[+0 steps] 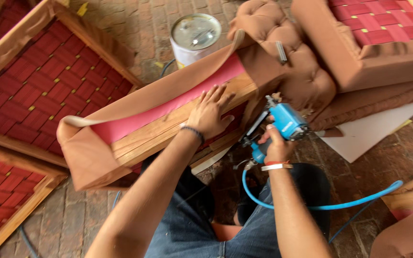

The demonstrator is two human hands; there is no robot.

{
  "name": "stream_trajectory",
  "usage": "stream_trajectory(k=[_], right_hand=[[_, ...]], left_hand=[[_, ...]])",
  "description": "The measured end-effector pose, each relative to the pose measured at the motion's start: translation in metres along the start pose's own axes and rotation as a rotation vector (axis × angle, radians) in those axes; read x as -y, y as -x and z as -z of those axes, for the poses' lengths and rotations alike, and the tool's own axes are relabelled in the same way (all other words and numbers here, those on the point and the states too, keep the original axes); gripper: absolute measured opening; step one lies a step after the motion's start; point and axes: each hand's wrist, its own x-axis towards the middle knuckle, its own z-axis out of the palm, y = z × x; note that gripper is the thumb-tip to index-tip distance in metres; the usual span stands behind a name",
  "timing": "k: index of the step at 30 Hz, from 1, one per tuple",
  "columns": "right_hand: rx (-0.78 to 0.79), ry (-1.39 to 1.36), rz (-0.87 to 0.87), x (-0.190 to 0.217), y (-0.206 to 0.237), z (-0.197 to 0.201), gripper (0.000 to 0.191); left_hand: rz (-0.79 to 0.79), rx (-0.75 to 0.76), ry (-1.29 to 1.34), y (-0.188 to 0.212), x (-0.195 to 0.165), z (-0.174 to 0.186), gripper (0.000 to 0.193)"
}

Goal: The person staples brown fabric onto a wooden chair frame using a pneumatic staple gun. They smooth and fold the fabric, then reload staples from a green bucket and continue securing the fabric along the frame edges.

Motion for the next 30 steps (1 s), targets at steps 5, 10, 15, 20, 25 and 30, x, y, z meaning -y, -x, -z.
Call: stream_trajectory(k=[5, 10, 15, 20, 25, 30], right_hand=[[0.074, -0.051, -0.135, 0.004, -0.035, 0.017, 0.031], [0.165, 0.041, -0.144, 0.000, -0.061, 0.021, 0.028], [0.188, 0.003, -0.213, -0.018, -0.058, 0.020, 0.024], [0.193, 0.048, -0.156, -0.024, -0.057, 0.022, 0.016], [0.122, 0.003, -0.195, -0.017, -0.058, 0.029, 0.019], [0.069, -0.042, -0.229, -0.011, -0.074, 0.031, 0.022]], left_hand=[[0.063, 0.241, -0.202, -0.068, -0.022, -0.009, 0.102], [0.048, 0.219, -0.278, -0.069, -0.021, -0.020, 0.105], [0.072, 0.250, -0.359, -0.072, -0.020, -0.028, 0.107], [0.056, 0.214, -0.379, -0.069, -0.024, -0.025, 0.106], [0.103, 0.259, -0.283, -0.065, -0.026, -0.021, 0.105], [0.052, 0.175, -0.305, -0.066, -0.028, -0.022, 0.102]])
